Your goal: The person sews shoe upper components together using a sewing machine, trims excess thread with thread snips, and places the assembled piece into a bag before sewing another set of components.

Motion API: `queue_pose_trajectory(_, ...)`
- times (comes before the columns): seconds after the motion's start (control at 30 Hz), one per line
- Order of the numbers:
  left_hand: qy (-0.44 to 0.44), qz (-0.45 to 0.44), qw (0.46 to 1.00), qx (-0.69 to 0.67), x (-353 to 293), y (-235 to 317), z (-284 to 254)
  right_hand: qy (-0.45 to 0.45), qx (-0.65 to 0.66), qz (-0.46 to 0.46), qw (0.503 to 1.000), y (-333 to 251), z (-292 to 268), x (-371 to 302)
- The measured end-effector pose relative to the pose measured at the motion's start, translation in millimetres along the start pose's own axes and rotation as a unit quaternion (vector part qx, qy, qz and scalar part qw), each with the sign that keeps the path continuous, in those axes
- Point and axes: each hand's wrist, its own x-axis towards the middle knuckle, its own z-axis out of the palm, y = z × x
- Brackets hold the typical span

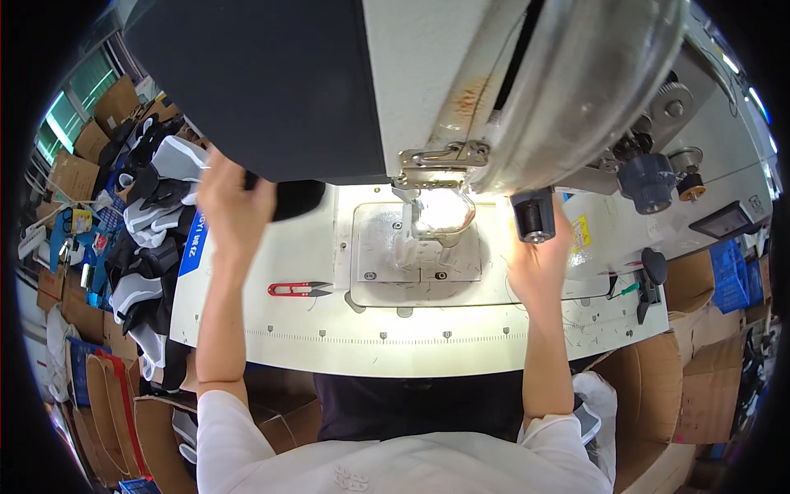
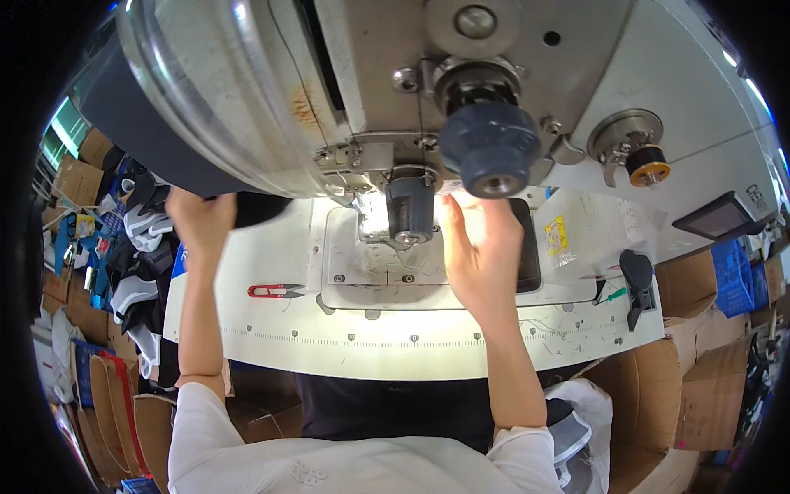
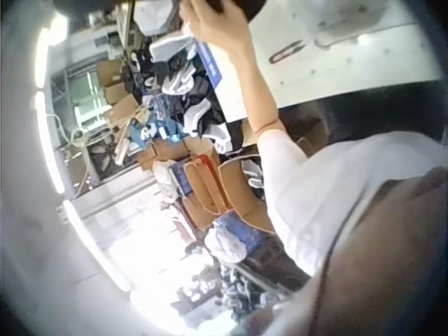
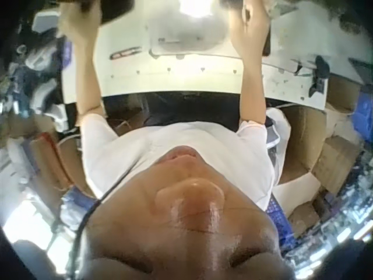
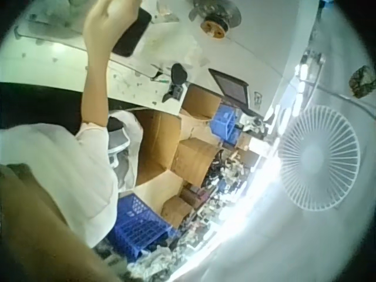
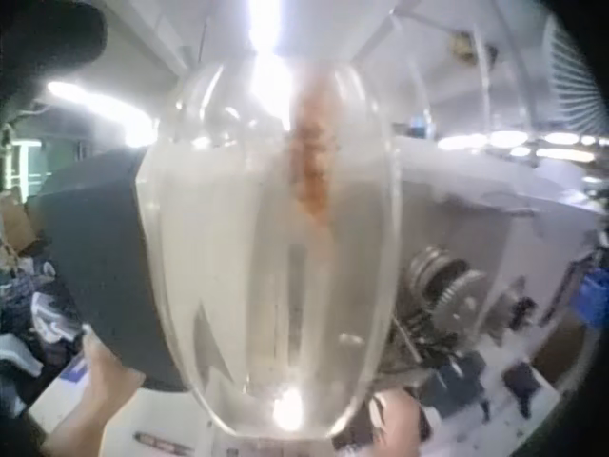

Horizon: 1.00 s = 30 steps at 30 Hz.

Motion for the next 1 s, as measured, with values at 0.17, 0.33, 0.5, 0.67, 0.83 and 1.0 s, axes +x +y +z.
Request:
queue_pose_trajectory(0.17, -0.061, 0.184, 0.964, -0.183, -44, 60, 45, -0.297, 0.128, 0.010, 0.946, 49, 23, 42)
queue_pose_trajectory(0.33, -0.026, 0.231, 0.955, -0.183, -44, 77, 34, -0.101, 0.214, -0.084, 0.968, 60, 48, 36)
queue_pose_trajectory(0.5, -0.046, 0.338, 0.926, -0.161, -34, 75, 20, 0.004, 0.273, -0.109, 0.956, 51, 62, 15)
queue_pose_trajectory(0.67, -0.042, 0.332, 0.927, -0.168, -31, 75, 19, -0.076, 0.416, -0.033, 0.906, 49, 61, 11)
queue_pose_trajectory(0.83, -0.066, 0.326, 0.926, -0.177, -29, 74, 18, -0.152, 0.514, 0.043, 0.843, 50, 60, 14)
queue_pose_trajectory(1.0, -0.051, 0.315, 0.929, -0.188, -28, 74, 22, -0.149, 0.494, 0.057, 0.855, 55, 58, 10)
